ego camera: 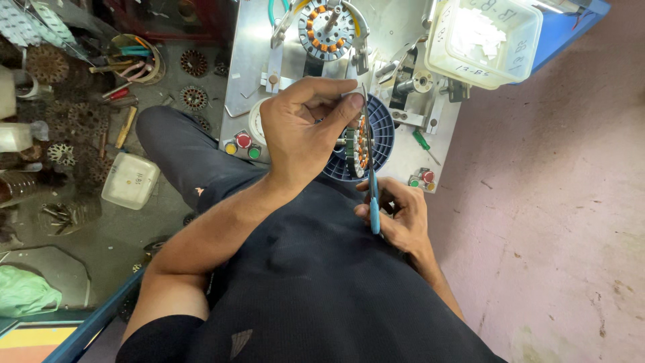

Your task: The person uses scissors to cut small white plastic pieces and places them into slots on a circular electronic component mounted on a machine. The person repeatedly picks up pieces, cuts them, and inserts them into the component.

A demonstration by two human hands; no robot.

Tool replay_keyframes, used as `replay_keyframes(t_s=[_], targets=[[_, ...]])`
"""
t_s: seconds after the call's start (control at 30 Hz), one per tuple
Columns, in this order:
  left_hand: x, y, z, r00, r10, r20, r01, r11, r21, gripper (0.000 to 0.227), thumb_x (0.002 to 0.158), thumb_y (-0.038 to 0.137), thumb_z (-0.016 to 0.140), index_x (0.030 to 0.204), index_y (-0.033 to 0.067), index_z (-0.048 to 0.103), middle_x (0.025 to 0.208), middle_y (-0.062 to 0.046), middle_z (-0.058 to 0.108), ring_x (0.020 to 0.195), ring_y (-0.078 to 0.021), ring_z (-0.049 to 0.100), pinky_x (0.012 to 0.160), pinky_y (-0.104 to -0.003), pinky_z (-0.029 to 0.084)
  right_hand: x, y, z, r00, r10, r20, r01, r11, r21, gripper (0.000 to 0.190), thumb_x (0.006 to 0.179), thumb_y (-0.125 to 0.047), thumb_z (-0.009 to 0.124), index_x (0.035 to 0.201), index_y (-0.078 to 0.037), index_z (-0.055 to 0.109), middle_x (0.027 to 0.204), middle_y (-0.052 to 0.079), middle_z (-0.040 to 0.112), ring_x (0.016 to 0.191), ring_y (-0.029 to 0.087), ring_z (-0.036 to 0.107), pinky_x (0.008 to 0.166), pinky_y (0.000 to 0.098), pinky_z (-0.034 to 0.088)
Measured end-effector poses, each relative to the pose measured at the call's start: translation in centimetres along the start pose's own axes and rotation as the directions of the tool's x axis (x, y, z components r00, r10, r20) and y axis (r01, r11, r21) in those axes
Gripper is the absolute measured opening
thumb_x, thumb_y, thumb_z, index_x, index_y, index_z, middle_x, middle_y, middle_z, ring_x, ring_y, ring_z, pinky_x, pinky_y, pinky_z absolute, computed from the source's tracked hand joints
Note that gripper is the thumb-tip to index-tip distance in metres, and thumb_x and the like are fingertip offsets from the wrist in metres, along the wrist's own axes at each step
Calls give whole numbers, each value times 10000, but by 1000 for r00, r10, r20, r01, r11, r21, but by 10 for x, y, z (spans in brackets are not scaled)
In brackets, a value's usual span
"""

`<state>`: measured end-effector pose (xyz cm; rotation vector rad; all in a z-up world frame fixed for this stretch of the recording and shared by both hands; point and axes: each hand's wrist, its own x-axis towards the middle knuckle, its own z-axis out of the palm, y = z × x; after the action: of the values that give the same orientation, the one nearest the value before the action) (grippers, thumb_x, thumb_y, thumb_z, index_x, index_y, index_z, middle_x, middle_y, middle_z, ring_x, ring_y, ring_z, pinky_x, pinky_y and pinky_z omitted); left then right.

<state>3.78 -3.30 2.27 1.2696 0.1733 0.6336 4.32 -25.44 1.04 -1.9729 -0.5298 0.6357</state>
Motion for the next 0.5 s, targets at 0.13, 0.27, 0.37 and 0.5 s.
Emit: replay_keyframes(t_s=[0.13, 0.27, 0.37, 0.5], targets=[[0, 2, 1, 1000, 26, 12, -26, 1000, 8, 146, 989, 37, 770, 1100, -40, 715, 892, -108, 770, 786, -122, 764, 702, -225, 637, -3, 4, -6, 998, 57, -14, -57, 998, -1, 344, 755, -205, 866, 1017, -3, 773, 583, 13, 675, 479, 78, 638, 473, 217, 483], [-2, 6, 1, 999, -11, 49, 16, 996, -92, 203, 1002, 66, 757, 1160, -25, 668, 953, -95, 758, 820, -102, 749, 739, -221, 629, 1, 10, -15, 997, -10, -76, 2, 994, -107, 382, 790, -213, 845, 1098, -4, 758, 644, 22, 714, 529, 86, 650, 512, 261, 487], [-3, 7, 0, 995, -35, 96, 36, 999, -2, 197, 1011, 59, 764, 1172, -28, 691, 936, -85, 774, 853, -112, 772, 768, -230, 630, 14, 15, -18, 972, 92, -214, -156, 941, -302, 410, 804, -230, 842, 1111, 14, 724, 729, 72, 746, 607, 128, 709, 560, 299, 558], [-9, 7, -4, 982, 47, 183, -58, 997, 56, 263, 991, 68, 783, 1206, -39, 677, 1064, -124, 731, 955, -154, 752, 851, -255, 633, 38, 16, -10, 973, 39, -227, -184, 728, -660, 287, 841, -164, 800, 1035, 31, 718, 787, 138, 733, 648, 225, 692, 612, 367, 517]])
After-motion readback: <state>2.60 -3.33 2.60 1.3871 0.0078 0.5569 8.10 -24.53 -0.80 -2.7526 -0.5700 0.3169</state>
